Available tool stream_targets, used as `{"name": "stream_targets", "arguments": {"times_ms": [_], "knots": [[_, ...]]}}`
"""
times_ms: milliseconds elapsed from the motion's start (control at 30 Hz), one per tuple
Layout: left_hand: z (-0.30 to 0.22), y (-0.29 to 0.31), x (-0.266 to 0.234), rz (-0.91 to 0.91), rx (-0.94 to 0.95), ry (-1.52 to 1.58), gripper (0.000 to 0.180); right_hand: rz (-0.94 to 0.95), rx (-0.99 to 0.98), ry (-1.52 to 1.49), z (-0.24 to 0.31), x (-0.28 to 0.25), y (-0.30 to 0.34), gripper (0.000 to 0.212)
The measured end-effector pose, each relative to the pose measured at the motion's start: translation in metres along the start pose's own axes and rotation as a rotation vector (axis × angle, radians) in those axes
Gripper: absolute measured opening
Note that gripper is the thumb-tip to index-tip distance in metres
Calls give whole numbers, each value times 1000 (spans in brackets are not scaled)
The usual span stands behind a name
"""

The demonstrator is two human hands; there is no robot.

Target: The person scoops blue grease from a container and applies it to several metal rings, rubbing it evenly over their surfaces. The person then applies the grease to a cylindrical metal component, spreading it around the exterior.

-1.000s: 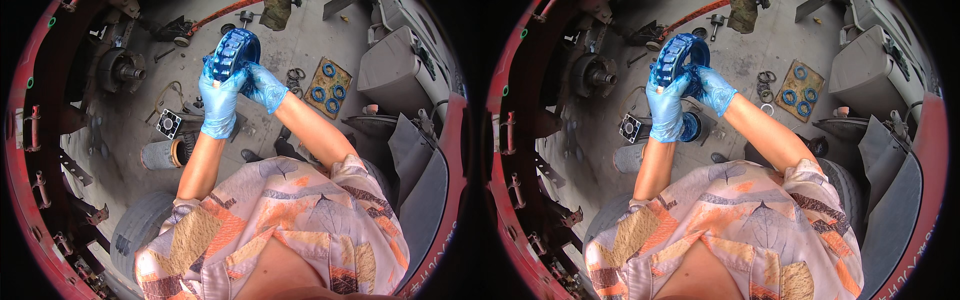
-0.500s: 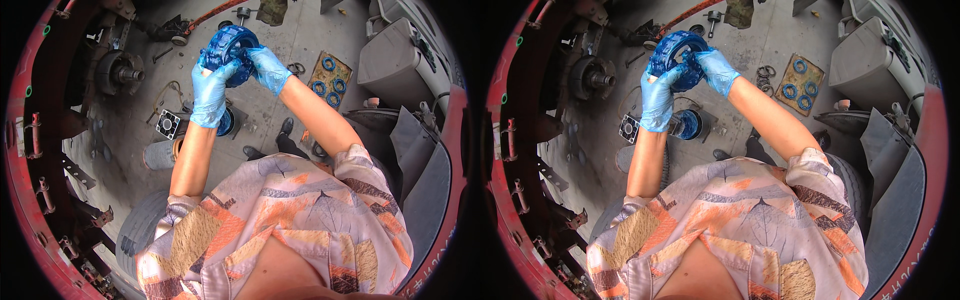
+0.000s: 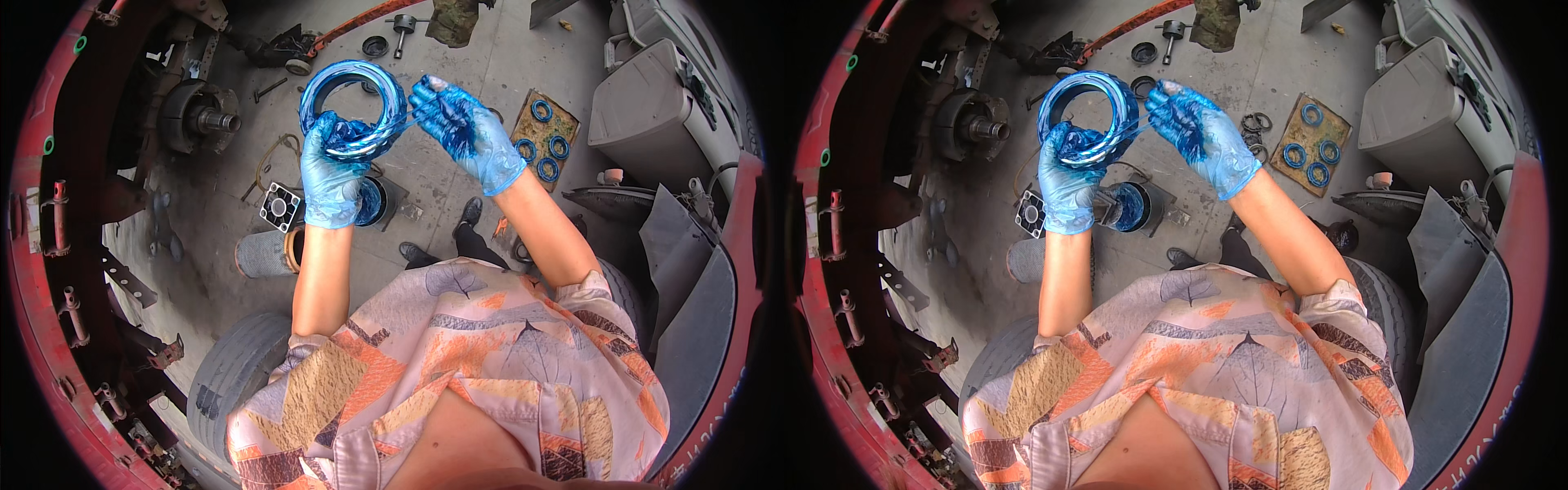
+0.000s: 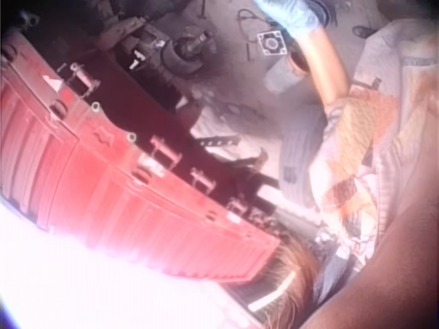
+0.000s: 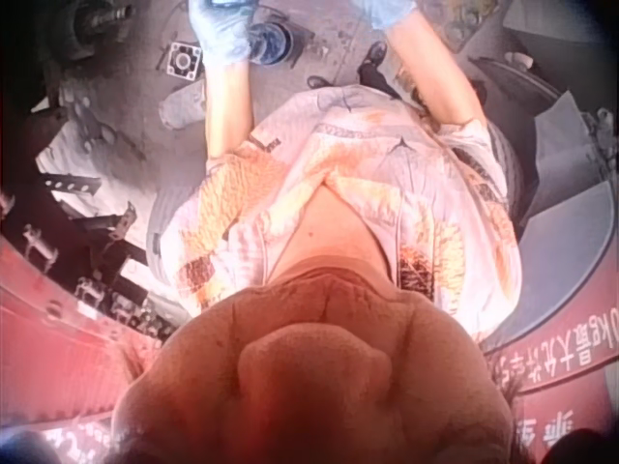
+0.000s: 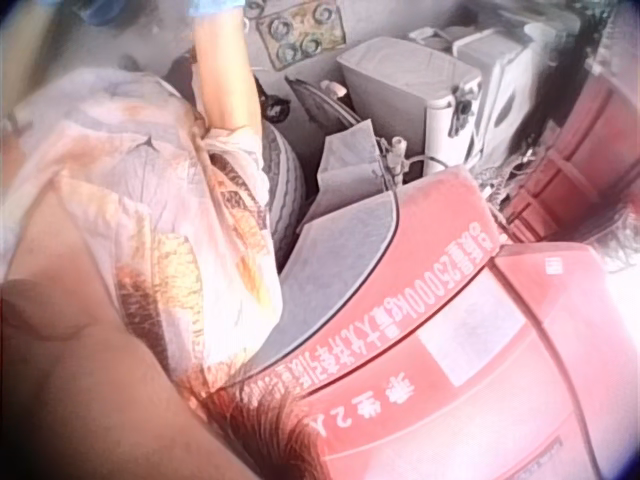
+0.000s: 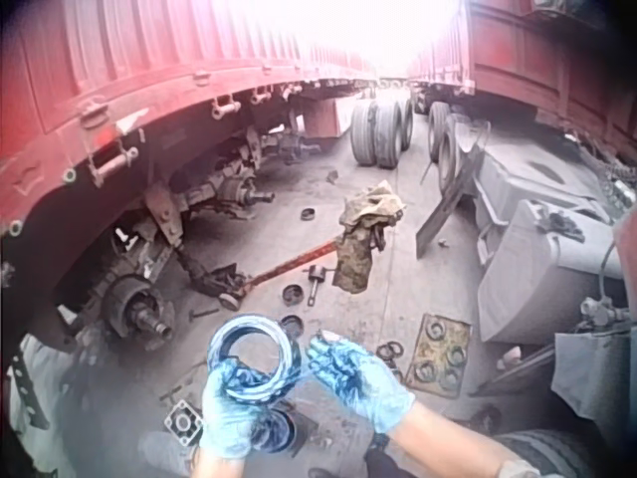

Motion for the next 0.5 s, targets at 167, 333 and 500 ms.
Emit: {"name": "stream_targets", "arguments": {"times_ms": [167, 333, 500], "knots": [[12, 0, 0, -23, -46, 150, 9, 313, -413, 142, 52, 67, -25, 23], [16, -10, -3, 42, 12, 38, 25, 180, -492, 562, 32, 90, -31, 10], [27, -6, 15, 152, -38, 119, 34, 220, -1007, 1124, 14, 111, 25, 12]]}}
Point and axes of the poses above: each hand's wrist, its own y-axis away from the middle knuckle, its own x-axis out of the palm, z = x × y, the point moved 10 cm from there along -y, towards the middle knuckle, and after that the axes turned 4 degrees about z, right-handed, at the moved point
